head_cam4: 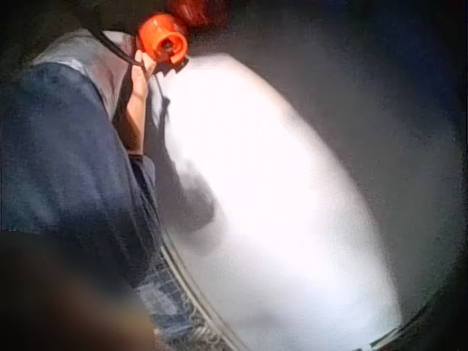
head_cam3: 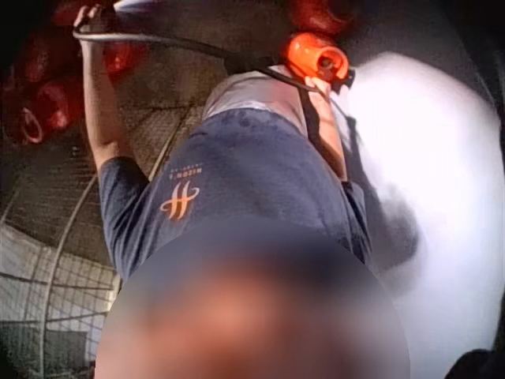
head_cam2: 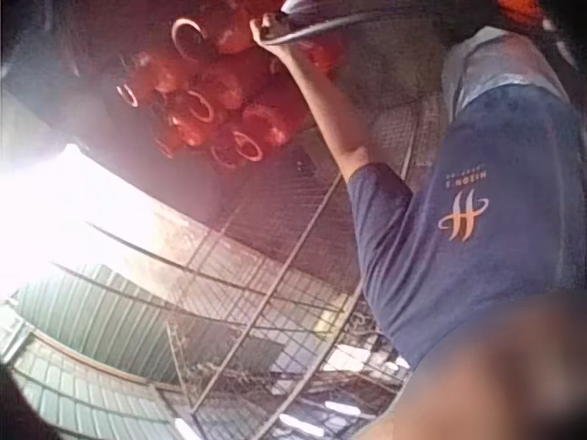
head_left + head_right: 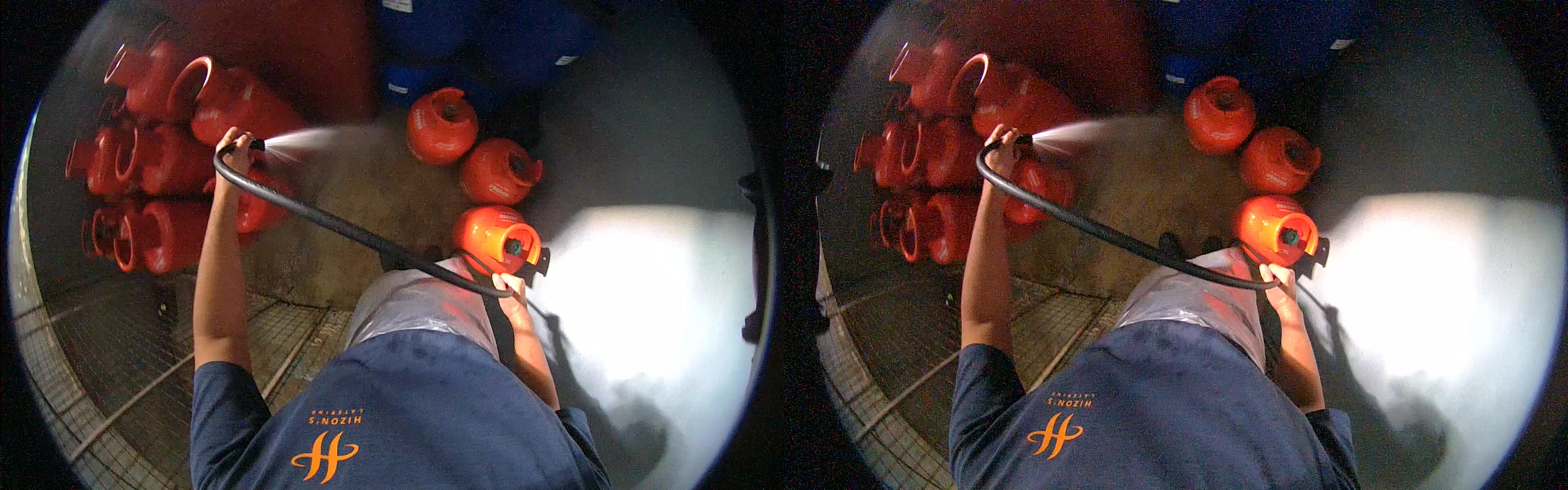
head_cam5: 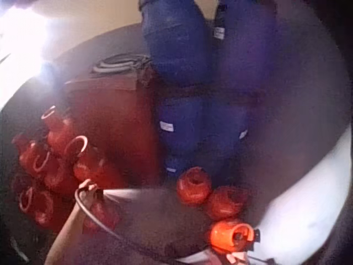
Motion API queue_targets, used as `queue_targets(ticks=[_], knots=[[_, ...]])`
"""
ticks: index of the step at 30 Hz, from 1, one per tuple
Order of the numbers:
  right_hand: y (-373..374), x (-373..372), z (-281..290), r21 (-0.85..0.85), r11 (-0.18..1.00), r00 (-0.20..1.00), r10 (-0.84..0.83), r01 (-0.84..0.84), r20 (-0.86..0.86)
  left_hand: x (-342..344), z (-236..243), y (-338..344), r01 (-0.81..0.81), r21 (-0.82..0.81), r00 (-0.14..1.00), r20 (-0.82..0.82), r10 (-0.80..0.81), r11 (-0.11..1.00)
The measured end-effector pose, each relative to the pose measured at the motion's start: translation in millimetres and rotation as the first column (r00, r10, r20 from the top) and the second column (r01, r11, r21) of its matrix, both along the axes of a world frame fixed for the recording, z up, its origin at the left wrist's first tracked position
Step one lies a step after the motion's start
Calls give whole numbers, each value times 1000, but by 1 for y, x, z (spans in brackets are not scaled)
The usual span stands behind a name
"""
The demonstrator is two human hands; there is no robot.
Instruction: The person uses a high-pressure water hose to wash multiple red gas cylinders and blue barrels inside a caged storage area. The person sprays the cylinders and barrels, then rinses the concrete floor and metal cage walls.
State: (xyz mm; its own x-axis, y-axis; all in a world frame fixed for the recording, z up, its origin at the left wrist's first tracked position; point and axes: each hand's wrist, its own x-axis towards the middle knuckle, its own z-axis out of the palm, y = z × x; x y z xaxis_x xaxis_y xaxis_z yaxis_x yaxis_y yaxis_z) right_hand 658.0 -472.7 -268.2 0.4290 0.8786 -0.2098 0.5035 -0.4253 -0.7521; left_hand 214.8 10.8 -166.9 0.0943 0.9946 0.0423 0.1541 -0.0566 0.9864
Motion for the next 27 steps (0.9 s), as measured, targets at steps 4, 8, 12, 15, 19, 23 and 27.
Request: queue_targets(ticks=[4, 8, 12, 15, 19, 23, 27], knots=[[-15, -1, -13, 45, 992, 990, -111, 115, -83, 71, -14, 30, 99, 29, 989, -115, -95, 995], [-30, 7, -31, 118, 979, 986, -161, 164, -36, 135, -19, 53, 207, -18, 978, -31, -207, 978], [-23, 2, -54, 116, 943, 946, -297, 313, -132, 191, -1, 75, 302, -51, 948, -93, -305, 952], [-2, 0, -64, -236, 582, 145, -532, 778, -834, 253, 22, 89, 393, -62, 909, -127, -398, 917], [17, 8, -62, -221, 674, 110, -412, 705, -904, 346, 48, 93, 539, -82, 816, -194, -544, 838], [27, 4, -63, -110, 652, 291, -474, 750, -831, 423, 56, 107, 641, -176, 696, -274, -663, 747], [19, -34, -66, 27, 594, 496, -646, 804, -581, 478, 48, 109, 786, -122, 563, -266, -783, 607]])
